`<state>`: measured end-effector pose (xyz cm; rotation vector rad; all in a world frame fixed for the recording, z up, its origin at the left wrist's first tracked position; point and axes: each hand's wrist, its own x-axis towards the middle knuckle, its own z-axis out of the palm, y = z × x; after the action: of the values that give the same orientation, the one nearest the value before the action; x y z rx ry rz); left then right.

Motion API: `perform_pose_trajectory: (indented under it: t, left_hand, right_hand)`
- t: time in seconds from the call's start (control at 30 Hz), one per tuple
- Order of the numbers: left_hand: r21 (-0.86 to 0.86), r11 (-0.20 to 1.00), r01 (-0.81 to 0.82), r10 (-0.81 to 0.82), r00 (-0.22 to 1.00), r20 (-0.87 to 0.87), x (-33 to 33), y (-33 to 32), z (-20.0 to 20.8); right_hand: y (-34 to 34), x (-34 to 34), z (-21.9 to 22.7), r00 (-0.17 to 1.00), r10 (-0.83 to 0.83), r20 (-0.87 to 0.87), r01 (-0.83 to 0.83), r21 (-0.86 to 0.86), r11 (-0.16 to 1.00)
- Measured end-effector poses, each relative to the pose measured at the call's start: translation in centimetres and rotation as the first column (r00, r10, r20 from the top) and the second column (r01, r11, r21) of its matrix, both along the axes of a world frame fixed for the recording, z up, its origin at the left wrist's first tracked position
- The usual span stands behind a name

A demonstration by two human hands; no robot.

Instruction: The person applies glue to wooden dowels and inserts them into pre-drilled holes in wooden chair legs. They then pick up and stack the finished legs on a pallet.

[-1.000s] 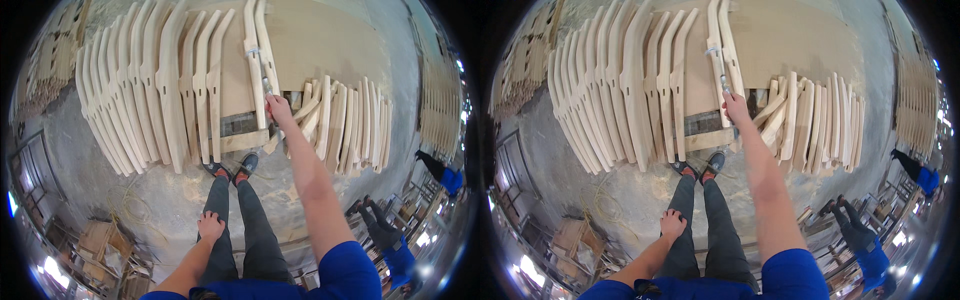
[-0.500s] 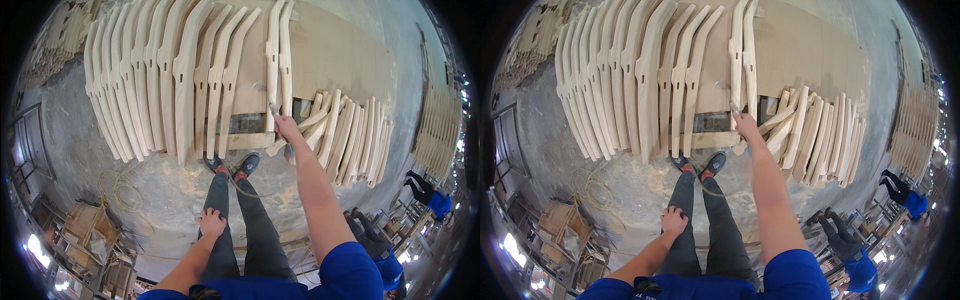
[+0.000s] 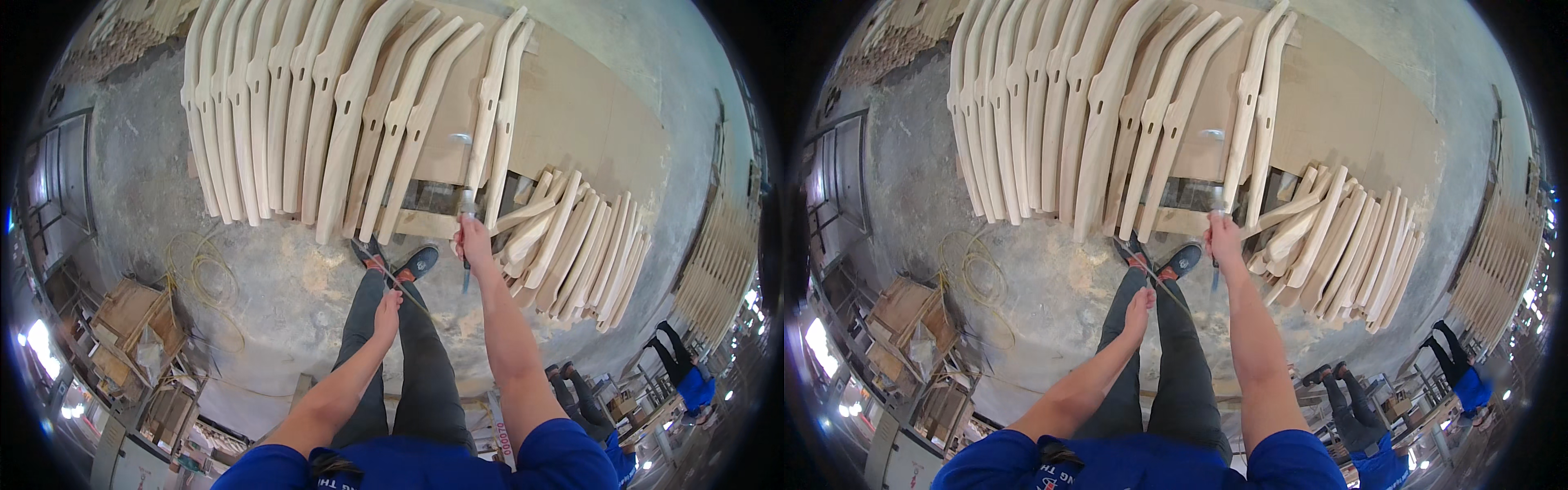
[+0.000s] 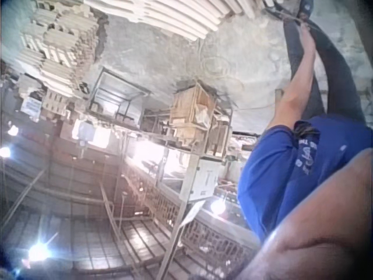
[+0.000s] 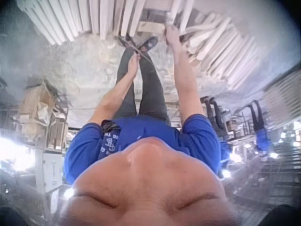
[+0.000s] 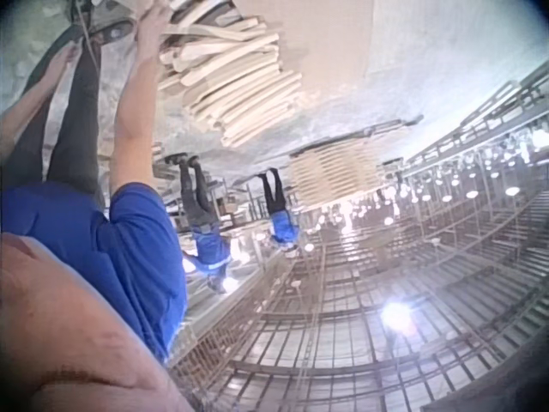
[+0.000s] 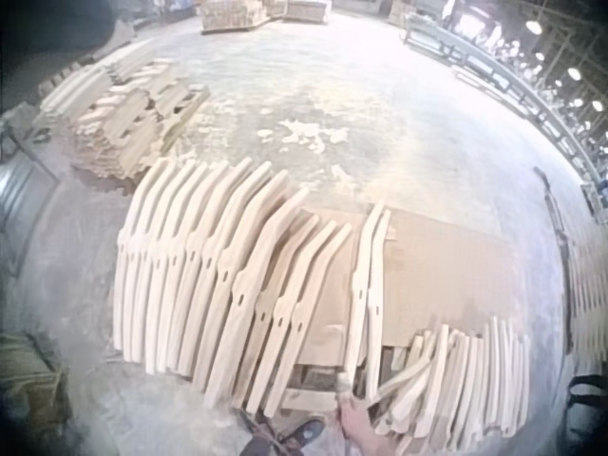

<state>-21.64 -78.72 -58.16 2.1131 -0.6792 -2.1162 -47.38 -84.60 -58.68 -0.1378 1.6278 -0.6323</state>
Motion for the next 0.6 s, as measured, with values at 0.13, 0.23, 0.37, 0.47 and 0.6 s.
perform_pose_trajectory:
  t: [0.13,0.23,0.37,0.47,0.6]
  left_hand:
    - [-0.241,0.739,0.629,-0.608,0.777,0.162,2.9,-0.9,1.3]
    - [-0.117,0.702,0.703,-0.631,0.69,0.355,8.0,-1.3,2.5]
    - [0.234,0.607,0.759,-0.737,0.427,0.524,14.6,0.1,3.0]
    - [-0.018,0.669,0.743,-0.647,0.594,0.479,14.7,0.2,2.9]
    - [-0.146,0.726,0.672,-0.603,0.723,0.336,11.6,-0.4,3.4]
  right_hand:
    - [4.1,-2.9,2.8,0.675,0.65,0.349,-0.73,0.188,0.657]
    - [6.7,-4.4,5.5,0.568,0.56,0.603,-0.811,0.296,0.504]
    - [7.5,-3.5,8.3,0.419,0.397,0.817,-0.843,0.187,0.505]
    - [8.5,-3.2,7.2,0.678,0.464,0.57,-0.678,0.243,0.693]
    - [10.7,-1.7,5.1,0.884,0.328,0.333,-0.43,0.304,0.85]
